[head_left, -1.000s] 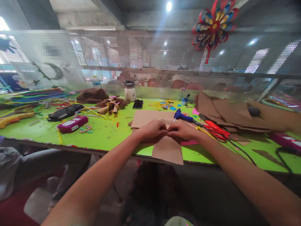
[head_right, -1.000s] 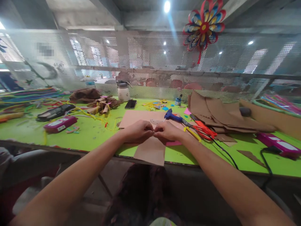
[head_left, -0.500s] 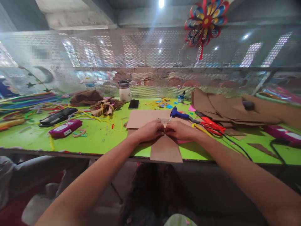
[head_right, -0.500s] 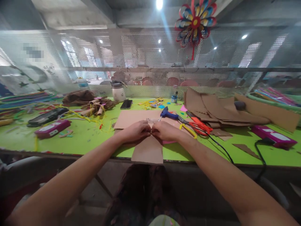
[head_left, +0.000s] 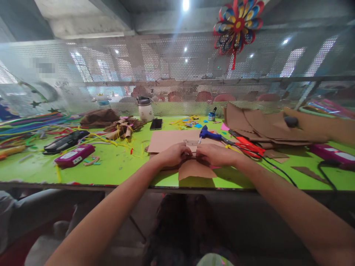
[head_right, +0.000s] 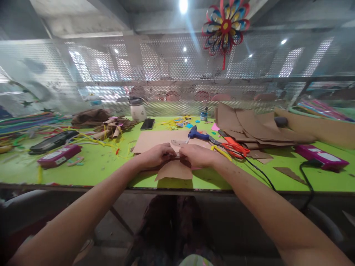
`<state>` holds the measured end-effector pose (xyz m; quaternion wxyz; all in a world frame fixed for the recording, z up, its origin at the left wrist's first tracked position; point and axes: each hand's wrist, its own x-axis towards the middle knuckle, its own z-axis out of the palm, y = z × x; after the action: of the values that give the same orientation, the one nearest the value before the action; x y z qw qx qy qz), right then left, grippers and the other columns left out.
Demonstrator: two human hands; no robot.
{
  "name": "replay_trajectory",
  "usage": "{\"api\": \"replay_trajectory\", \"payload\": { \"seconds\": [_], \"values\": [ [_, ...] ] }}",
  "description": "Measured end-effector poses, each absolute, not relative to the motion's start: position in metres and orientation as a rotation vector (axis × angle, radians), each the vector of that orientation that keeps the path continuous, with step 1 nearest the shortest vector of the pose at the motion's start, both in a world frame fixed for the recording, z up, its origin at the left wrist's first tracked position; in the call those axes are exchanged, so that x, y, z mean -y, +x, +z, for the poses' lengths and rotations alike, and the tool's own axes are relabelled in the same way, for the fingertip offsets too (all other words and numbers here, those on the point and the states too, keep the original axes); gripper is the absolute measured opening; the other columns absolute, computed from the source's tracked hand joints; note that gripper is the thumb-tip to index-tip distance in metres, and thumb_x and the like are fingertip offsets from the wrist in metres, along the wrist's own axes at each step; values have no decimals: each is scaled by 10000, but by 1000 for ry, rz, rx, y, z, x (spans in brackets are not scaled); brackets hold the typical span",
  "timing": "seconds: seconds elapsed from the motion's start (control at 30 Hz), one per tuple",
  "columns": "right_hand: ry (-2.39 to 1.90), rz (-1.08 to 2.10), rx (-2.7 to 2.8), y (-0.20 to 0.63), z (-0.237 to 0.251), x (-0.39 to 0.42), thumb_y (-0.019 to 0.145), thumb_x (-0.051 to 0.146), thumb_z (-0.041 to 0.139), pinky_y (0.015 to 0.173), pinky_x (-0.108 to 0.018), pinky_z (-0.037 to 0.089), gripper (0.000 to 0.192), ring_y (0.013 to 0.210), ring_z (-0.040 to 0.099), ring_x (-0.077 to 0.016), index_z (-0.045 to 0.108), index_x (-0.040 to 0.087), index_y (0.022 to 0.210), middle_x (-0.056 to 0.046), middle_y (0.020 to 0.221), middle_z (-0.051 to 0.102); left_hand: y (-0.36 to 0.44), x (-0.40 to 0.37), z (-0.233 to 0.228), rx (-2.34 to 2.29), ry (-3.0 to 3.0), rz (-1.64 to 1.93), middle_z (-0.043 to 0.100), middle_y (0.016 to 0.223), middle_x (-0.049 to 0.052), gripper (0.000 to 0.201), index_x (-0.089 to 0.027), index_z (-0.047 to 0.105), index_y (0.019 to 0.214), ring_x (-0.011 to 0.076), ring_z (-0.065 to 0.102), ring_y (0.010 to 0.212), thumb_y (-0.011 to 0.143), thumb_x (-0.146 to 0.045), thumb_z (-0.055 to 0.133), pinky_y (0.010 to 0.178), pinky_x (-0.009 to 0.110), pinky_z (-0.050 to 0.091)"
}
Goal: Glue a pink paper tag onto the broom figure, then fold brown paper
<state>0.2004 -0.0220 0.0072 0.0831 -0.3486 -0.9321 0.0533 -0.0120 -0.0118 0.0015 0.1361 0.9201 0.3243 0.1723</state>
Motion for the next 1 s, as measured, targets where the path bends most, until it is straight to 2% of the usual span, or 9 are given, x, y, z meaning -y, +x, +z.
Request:
{"api": "replay_trajectory", "payload": {
  "seconds": [0.3, 0.53, 0.63, 0.73, 0.87, 1.0],
  "values": [
    [-1023, 148, 2847, 206, 15, 28, 704, 170, 622, 663, -244, 354, 147, 788, 546, -179, 630, 187, 850, -52, 871, 629, -18, 15, 10, -915, 2729, 360, 596, 973, 59, 396, -190, 657, 998, 176, 547, 838, 678, -30, 485, 727, 255, 413],
    [-1116, -214, 2855, 200, 8, 29, 742, 185, 535, 613, -275, 323, 99, 732, 554, -193, 624, 155, 777, -91, 820, 632, -12, 26, 12, -892, 2887, 368, 556, 854, 65, 217, -179, 670, 926, 179, 532, 786, 799, -162, 495, 694, 262, 395],
    [-1127, -224, 2854, 199, 7, 30, 774, 192, 504, 633, -283, 331, 131, 743, 563, -199, 626, 146, 788, -104, 823, 640, -9, 31, 14, -914, 2927, 369, 544, 835, 71, 211, -167, 673, 879, 177, 525, 762, 836, -205, 470, 682, 266, 388],
    [-1117, -132, 2866, 200, 9, 31, 747, 179, 549, 659, -276, 352, 131, 777, 578, -204, 637, 147, 839, -106, 860, 648, -9, 33, 13, -918, 2977, 363, 531, 827, 74, 230, -160, 672, 869, 178, 518, 748, 857, -241, 458, 673, 270, 387],
    [-1082, -106, 2870, 201, 11, 36, 700, 152, 608, 660, -271, 367, 166, 798, 588, -218, 629, 149, 865, -97, 870, 646, -13, 33, 8, -885, 3078, 348, 527, 871, 81, 261, -178, 637, 1020, 189, 511, 794, 883, -212, 418, 726, 288, 400],
    [-1073, -163, 2856, 202, 11, 42, 762, 128, 542, 662, -275, 366, 120, 797, 583, -213, 604, 144, 864, -102, 876, 637, -16, 37, 3, -841, 3206, 309, 533, 920, 94, 302, -175, 586, 1098, 195, 501, 847, 902, -153, 358, 789, 304, 401]
  ]
}}
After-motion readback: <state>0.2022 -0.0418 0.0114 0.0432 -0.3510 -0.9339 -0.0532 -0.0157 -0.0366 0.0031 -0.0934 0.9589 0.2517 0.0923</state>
